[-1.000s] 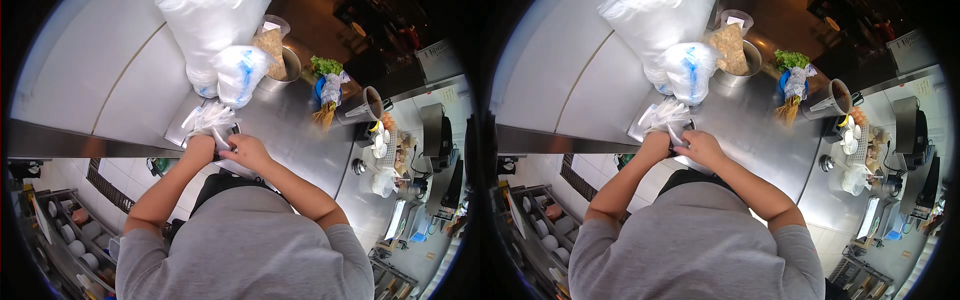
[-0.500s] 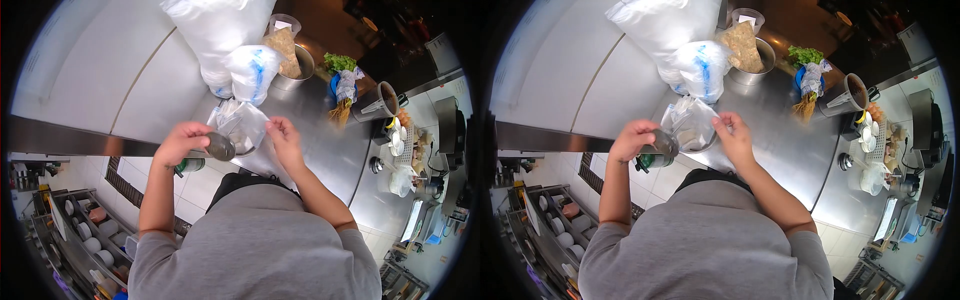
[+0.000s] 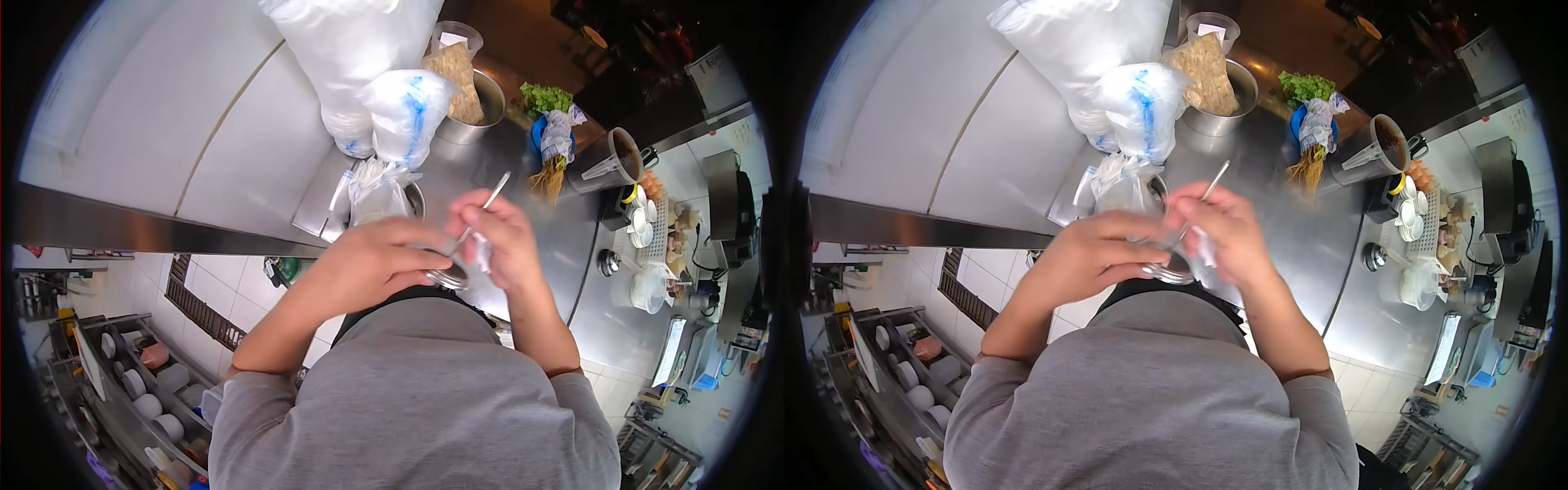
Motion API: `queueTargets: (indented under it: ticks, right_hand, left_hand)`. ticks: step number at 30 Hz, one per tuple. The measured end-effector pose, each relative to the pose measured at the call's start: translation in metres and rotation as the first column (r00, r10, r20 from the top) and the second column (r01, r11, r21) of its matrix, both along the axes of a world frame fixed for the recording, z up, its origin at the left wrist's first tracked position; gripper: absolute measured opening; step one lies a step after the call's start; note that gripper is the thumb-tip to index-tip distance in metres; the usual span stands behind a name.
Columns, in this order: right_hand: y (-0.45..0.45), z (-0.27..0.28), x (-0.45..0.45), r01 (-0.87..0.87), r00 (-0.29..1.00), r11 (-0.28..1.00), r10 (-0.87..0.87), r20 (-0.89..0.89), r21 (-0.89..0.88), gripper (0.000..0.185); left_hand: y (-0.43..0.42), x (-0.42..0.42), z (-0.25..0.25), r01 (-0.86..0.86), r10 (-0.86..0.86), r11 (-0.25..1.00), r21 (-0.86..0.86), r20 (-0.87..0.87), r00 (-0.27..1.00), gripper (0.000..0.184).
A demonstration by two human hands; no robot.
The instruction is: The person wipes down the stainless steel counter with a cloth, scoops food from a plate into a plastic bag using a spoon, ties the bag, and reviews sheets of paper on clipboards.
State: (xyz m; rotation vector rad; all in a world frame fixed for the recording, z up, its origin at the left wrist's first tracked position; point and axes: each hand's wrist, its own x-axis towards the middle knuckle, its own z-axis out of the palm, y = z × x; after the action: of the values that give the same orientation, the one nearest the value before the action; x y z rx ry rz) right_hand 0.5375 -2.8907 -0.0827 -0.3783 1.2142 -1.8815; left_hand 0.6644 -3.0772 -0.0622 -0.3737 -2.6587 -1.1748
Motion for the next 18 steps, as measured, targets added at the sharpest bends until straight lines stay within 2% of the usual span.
queueTargets:
  ticks: [2, 3, 4, 5, 7, 8, 11, 14, 17, 18]
  right_hand:
    - [0.021, -0.027, -0.018, 0.161, 0.959, 0.986, -0.145, -0.242, 0.047, 0.024]
    - [0.027, -0.04, -0.024, 0.228, 0.929, 0.966, -0.18, -0.324, 0.119, 0.022]
    - [0.03, -0.055, -0.031, 0.3, 0.891, 0.936, -0.206, -0.405, 0.183, 0.02]
    - [0.033, -0.072, -0.035, 0.372, 0.847, 0.897, -0.224, -0.483, 0.238, 0.018]
    - [0.028, -0.117, -0.035, 0.407, 0.827, 0.855, -0.197, -0.526, 0.321, 0.016]
    - [0.023, -0.137, -0.034, 0.421, 0.82, 0.831, -0.177, -0.545, 0.364, 0.015]
    - [0.006, -0.172, -0.033, 0.421, 0.747, 0.847, -0.12, -0.654, 0.325, 0.014]
    - [-0.006, -0.193, -0.046, 0.34, 0.663, 0.869, 0.048, -0.747, 0.358, 0.025]
    - [-0.019, -0.126, -0.047, 0.643, 0.278, 0.757, -0.084, -0.957, 0.12, 0.041]
    - [-0.024, -0.102, -0.054, 0.588, 0.403, 0.783, -0.068, -0.913, 0.201, 0.049]
  left_hand:
    - [-0.01, -0.025, -0.035, -0.075, 0.076, 0.997, 0.011, -0.091, 0.993, 0.042]
    - [-0.029, -0.036, -0.064, -0.31, 0.313, 0.95, 0.044, -0.082, 0.946, 0.051]
    - [-0.045, -0.042, -0.092, -0.526, 0.531, 0.847, 0.07, -0.064, 0.845, 0.061]
    - [-0.043, -0.042, -0.11, -0.495, 0.496, 0.868, -0.031, 0.027, 0.868, 0.063]
    - [-0.037, -0.035, -0.128, -0.396, 0.442, 0.889, -0.23, 0.204, 0.874, 0.07]
    - [-0.016, -0.03, -0.111, -0.282, 0.32, 0.933, -0.223, 0.16, 0.934, 0.067]
    - [0.03, -0.012, -0.118, -0.358, 0.388, 0.903, -0.237, 0.093, 0.917, 0.054]
    - [0.01, -0.01, -0.14, -0.435, 0.495, 0.856, -0.279, 0.195, 0.847, 0.051]
    - [-0.016, -0.007, -0.137, -0.57, 0.61, 0.784, -0.246, 0.13, 0.782, 0.057]
    - [-0.025, -0.006, -0.132, -0.528, 0.579, 0.812, -0.247, 0.233, 0.781, 0.059]
